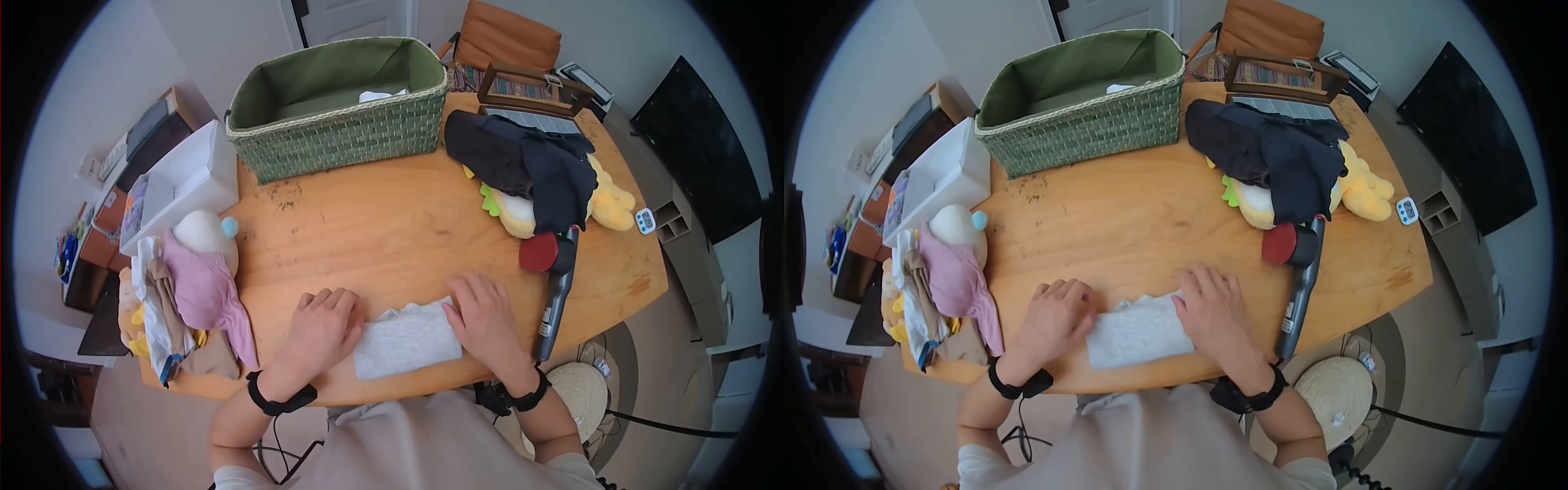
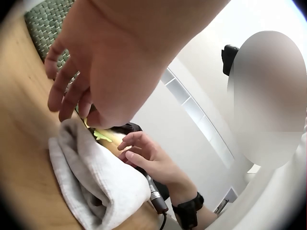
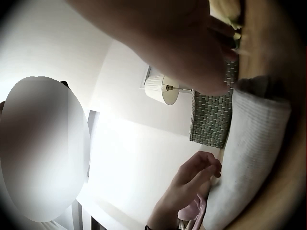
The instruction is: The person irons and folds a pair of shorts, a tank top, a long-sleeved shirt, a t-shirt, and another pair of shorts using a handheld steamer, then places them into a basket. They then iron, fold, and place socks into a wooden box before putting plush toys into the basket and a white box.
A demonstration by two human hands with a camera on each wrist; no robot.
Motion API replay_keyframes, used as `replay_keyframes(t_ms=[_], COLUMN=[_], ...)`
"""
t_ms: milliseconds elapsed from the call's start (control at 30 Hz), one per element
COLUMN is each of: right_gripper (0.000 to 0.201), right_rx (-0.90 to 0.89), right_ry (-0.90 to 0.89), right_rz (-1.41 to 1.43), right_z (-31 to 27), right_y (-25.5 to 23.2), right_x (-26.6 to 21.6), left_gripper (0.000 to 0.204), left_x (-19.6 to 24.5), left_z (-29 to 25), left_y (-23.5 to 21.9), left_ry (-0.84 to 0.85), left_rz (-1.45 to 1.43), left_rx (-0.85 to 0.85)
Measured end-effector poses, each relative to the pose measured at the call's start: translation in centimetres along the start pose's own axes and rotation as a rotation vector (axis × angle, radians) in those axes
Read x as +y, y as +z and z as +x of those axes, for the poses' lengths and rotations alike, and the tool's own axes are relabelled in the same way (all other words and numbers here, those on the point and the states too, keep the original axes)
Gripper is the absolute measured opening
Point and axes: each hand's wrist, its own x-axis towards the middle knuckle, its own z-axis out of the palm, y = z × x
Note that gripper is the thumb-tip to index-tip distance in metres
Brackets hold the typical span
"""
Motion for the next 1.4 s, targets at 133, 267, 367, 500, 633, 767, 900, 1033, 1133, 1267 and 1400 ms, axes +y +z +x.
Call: replay_keyframes(t_ms=[133, 267, 367, 500, 633, 767, 900, 1033, 1133, 1267, 1400], right_gripper=[0.045, 0.053, 0.058, 0.055, 0.042, 0.031, 0.033, 0.035, 0.036, 0.045, 0.066], right_rx=[-0.158, -0.218, -0.26, -0.174, -0.206, -0.247, -0.471, -0.296, -0.282, -0.062, 0.295], right_ry=[-0.294, -0.266, -0.218, -0.255, -0.398, -0.272, -0.164, -0.175, -0.026, 0.177, 0.075], right_rz=[-0.095, -0.12, -0.16, -0.298, -0.107, 0.168, 0.455, 0.503, 0.588, 0.955, 0.912], right_z=[-2.3, -3.4, -3.4, -3.0, -2.7, -3.0, -3.8, -4.7, -7.5, -9.0, -5.3], right_y=[0.6, 1.6, 1.2, 1.4, 2.7, 1.3, 1.3, 0.3, -0.8, -2.8, -6.2], right_x=[-0.4, -1.2, -1.9, -2.8, -0.5, -2.3, -3.4, -2.6, 0.2, 2.2, 2.5], left_gripper=[0.03, 0.035, 0.036, 0.026, 0.017, 0.027, 0.041, 0.03, 0.025, 0.024, 0.027], left_x=[1.9, 4.0, 3.5, 2.8, 1.0, -1.8, -10.7, -10.9, -7.7, -3.8, -0.8], left_z=[-1.6, -2.8, -2.1, 0.2, 4.8, 10.6, 20.3, 20.0, 16.5, 10.8, 6.3], left_y=[-0.6, 1.0, 1.9, 1.4, -3.2, -7.2, -6.8, -5.1, -5.5, -5.5, -5.4], left_ry=[0.259, 0.32, 0.286, 0.173, 0.195, 0.133, 0.106, -0.014, 0.007, -0.012, -0.007], left_rz=[-0.159, -0.099, 0.004, -0.27, -0.582, -0.228, 0.321, 0.308, 0.275, 0.22, 0.218], left_rx=[-0.128, -0.155, -0.15, -0.269, -0.41, 0.041, 0.752, 0.551, 0.477, 0.428, 0.403])
